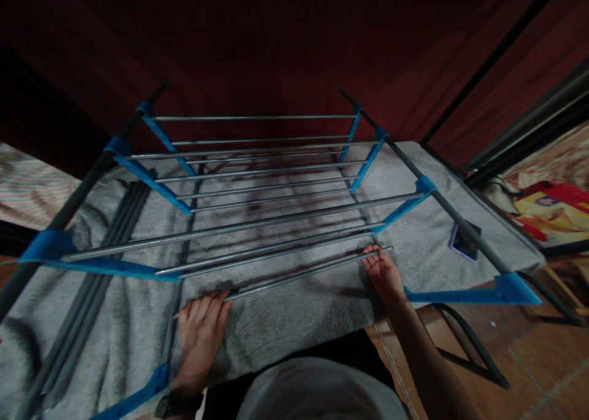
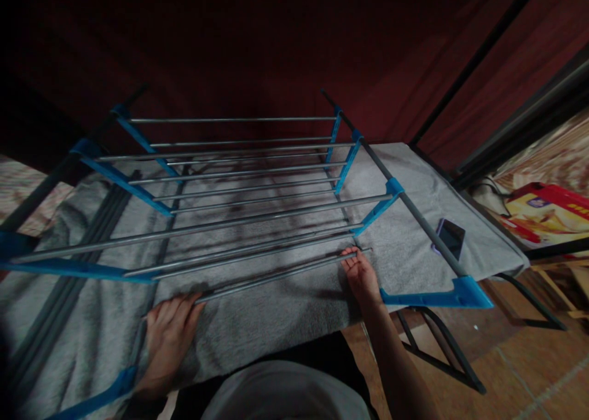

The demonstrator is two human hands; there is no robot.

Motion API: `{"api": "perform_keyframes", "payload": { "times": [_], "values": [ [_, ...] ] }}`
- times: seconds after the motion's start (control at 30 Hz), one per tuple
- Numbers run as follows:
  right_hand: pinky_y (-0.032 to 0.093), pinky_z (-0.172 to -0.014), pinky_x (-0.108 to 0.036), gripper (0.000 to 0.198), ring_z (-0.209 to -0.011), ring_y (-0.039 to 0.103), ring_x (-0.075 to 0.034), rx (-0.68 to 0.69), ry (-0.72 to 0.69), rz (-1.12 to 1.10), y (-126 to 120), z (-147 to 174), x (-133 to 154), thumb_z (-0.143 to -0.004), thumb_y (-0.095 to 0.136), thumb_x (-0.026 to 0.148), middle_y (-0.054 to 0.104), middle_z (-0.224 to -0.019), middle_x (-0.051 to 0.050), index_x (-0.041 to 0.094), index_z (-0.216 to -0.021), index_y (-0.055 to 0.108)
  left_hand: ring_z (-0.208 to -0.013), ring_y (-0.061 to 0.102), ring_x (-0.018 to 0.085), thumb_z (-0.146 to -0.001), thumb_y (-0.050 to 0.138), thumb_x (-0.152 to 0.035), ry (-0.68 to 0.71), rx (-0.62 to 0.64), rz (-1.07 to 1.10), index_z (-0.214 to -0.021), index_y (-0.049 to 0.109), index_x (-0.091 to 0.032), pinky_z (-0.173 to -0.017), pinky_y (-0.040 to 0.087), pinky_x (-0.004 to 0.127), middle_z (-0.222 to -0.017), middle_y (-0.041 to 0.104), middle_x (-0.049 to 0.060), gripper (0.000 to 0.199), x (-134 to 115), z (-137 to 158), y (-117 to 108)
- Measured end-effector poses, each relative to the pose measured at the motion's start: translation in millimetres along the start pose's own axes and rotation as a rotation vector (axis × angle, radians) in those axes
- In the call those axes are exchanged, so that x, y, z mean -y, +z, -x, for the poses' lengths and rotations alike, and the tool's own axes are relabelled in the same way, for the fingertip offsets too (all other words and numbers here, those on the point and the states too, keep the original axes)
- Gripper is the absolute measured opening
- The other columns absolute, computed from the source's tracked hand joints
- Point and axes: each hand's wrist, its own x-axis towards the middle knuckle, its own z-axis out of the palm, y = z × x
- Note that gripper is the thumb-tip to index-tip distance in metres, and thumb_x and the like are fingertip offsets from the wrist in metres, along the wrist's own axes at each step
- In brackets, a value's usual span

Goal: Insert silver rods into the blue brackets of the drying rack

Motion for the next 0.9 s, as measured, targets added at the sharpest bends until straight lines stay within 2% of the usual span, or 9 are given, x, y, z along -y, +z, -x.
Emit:
{"api": "perform_keyframes", "payload": {
  "times": [0.13,0.33,0.5,0.7,0.9],
  "values": [
    [0.057,-0.088,-0.023,0.009,-0.093,0.069,-0.01,0.013,0.0,-0.02,-1.3,-0.9,-1.6,-0.09,0.067,0.034,0.07,-0.095,0.002,0.026,-0.095,0.068,-0.08,0.06,0.024,-0.098,0.054,-0.029,0.018,-0.018,-0.005,-0.119,0.063,-0.02,-0.078,0.038,0.038,-0.084,0.069,0.005,0.024,-0.9,-0.8,-0.9],
    [0.057,-0.09,-0.026,0.013,-0.093,0.069,-0.011,-0.005,-0.015,-0.001,0.9,1.0,-1.9,-0.089,0.07,0.037,0.071,-0.095,0.002,0.025,-0.095,0.067,-0.08,0.06,0.025,-0.097,0.053,-0.031,-0.025,-0.011,0.046,-0.11,0.066,-0.019,-0.078,0.037,0.038,-0.08,0.067,0.005,0.022,1.7,2.0,1.6],
    [0.058,-0.089,-0.028,0.011,-0.093,0.069,-0.012,-0.002,-0.018,0.01,1.6,1.2,-1.4,-0.089,0.069,0.036,0.071,-0.094,0.002,0.026,-0.094,0.067,-0.083,0.061,0.024,-0.097,0.051,-0.031,-0.033,0.002,0.044,-0.106,0.067,-0.022,-0.08,0.038,0.038,-0.082,0.068,0.005,0.02,3.3,2.7,1.4],
    [0.057,-0.09,-0.025,0.008,-0.092,0.069,-0.011,0.007,-0.01,0.005,2.6,1.8,0.4,-0.09,0.066,0.034,0.069,-0.095,0.002,0.027,-0.094,0.067,-0.093,0.061,0.027,-0.096,0.05,-0.028,-0.031,0.034,0.043,-0.115,0.067,-0.026,-0.09,0.038,0.042,-0.096,0.072,0.007,0.026,1.6,1.1,-2.3],
    [0.058,-0.089,-0.026,0.007,-0.094,0.069,-0.011,0.017,-0.006,-0.011,2.6,2.7,1.9,-0.091,0.064,0.033,0.07,-0.097,0.003,0.028,-0.094,0.068,-0.095,0.062,0.027,-0.097,0.051,-0.03,-0.039,0.01,0.035,-0.117,0.065,-0.024,-0.091,0.038,0.043,-0.103,0.073,0.008,0.026,-0.7,-0.9,-0.7]
  ]
}}
